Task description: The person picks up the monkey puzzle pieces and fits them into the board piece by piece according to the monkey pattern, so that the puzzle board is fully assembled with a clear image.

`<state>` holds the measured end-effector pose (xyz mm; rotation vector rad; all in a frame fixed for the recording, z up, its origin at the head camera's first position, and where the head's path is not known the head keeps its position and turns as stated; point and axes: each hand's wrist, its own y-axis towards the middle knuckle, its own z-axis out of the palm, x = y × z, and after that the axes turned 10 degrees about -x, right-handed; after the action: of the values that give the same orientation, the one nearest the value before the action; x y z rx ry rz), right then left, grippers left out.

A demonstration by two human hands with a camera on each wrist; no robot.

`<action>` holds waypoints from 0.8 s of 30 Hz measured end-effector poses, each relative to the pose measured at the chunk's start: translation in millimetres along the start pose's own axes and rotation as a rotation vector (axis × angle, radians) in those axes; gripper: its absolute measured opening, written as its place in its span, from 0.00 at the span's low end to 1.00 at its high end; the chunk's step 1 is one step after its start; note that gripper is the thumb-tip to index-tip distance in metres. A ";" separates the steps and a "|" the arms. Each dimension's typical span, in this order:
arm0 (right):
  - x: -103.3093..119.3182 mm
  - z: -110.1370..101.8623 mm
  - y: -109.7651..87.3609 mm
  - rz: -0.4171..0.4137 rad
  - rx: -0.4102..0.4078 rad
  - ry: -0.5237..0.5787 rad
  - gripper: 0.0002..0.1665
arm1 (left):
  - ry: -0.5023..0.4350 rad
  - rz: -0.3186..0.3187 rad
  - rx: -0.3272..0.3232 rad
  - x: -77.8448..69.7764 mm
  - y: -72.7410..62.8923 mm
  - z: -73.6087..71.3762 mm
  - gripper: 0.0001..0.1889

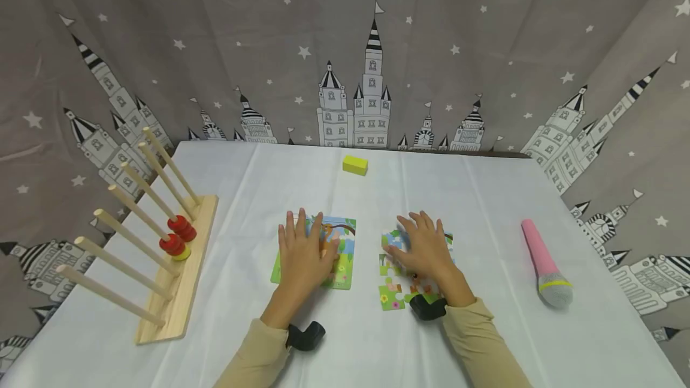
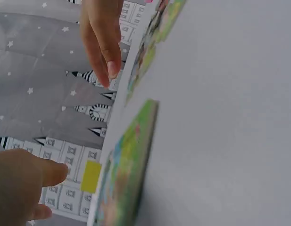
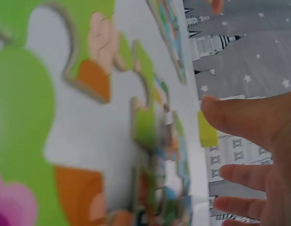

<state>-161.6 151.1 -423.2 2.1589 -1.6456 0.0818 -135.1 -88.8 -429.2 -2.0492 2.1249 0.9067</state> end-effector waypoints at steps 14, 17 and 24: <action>-15.1 18.2 4.7 0.090 0.003 0.179 0.34 | -0.167 -0.227 0.195 49.8 -23.9 -21.0 0.62; -14.6 17.9 6.9 0.111 0.044 0.183 0.34 | -0.172 -0.235 0.247 55.0 -25.3 -22.3 0.66; -10.8 14.8 12.3 0.147 0.115 0.197 0.33 | -0.147 -0.194 0.244 60.1 -28.4 -17.7 0.67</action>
<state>-179.4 152.9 -436.2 2.0337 -1.7174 0.4276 -109.5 -149.1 -450.6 -1.9592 1.8234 0.7089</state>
